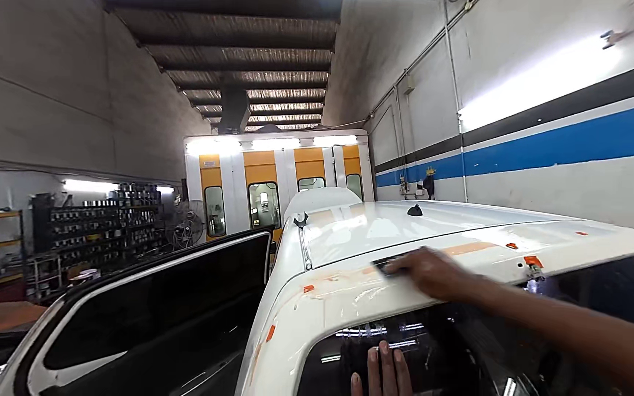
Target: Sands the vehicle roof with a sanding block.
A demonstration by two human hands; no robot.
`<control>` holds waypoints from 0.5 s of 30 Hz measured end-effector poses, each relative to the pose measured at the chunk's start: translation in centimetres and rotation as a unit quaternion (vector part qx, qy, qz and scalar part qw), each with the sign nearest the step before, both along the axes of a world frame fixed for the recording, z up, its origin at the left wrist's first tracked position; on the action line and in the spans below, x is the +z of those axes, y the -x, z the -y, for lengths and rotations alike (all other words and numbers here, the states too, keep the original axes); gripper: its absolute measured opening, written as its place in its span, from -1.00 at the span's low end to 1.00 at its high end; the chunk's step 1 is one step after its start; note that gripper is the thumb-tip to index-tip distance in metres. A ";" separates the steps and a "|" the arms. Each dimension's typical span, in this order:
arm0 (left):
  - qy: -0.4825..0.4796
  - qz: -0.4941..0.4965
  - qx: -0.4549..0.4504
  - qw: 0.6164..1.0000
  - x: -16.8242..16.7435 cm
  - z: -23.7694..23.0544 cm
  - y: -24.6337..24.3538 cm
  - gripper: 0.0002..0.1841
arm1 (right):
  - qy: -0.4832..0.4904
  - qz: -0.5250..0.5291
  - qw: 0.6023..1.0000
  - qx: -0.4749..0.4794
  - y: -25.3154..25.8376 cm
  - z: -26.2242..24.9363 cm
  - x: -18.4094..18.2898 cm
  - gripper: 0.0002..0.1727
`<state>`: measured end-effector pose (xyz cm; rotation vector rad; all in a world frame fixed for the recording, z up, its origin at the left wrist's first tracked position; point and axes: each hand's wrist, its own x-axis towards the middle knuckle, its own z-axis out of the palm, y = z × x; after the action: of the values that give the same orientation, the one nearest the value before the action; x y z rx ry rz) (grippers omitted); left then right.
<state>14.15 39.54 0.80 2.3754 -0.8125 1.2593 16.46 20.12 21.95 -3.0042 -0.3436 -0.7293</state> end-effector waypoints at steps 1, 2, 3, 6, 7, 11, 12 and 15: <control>0.006 0.000 -0.003 1.000 -0.1 0.0 0.0 -0.04 | -0.005 -0.021 0.998 -0.061 0.9 0.7 0.4 -0.56; 0.014 -0.001 -0.002 1.000 -0.3 0.2 0.1 -0.03 | -0.001 -0.048 0.993 -0.112 1.2 -0.1 0.8 -0.57; 0.022 -0.001 -0.001 1.000 -0.3 0.3 0.1 -0.03 | 0.017 -0.070 0.988 -0.135 0.8 -2.1 1.2 -0.58; 0.025 0.002 -0.009 1.000 -0.2 0.2 -0.2 -0.04 | 0.033 -0.104 0.994 -0.034 -1.4 -8.5 1.1 -0.50; 0.027 0.003 -0.013 1.000 -0.1 0.4 -0.3 -0.04 | 0.039 -0.108 0.993 -0.002 -1.7 -8.8 1.4 -0.47; 0.031 0.021 -0.030 0.999 -0.3 -0.1 -0.4 -0.06 | 0.030 -0.040 0.999 -0.020 0.5 -1.2 1.4 -0.59; 0.035 0.023 -0.030 0.999 -0.3 -0.2 -0.4 -0.07 | 0.026 -0.041 0.996 -0.074 0.9 -0.6 1.6 -0.63; 0.042 0.016 -0.020 0.999 -0.3 -0.3 -0.2 -0.07 | 0.058 -0.091 0.984 -0.141 -0.2 -6.2 1.4 -0.59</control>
<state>14.36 39.81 0.54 2.2675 -0.7966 1.2914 16.63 26.32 23.33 -3.2374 0.0504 -0.4537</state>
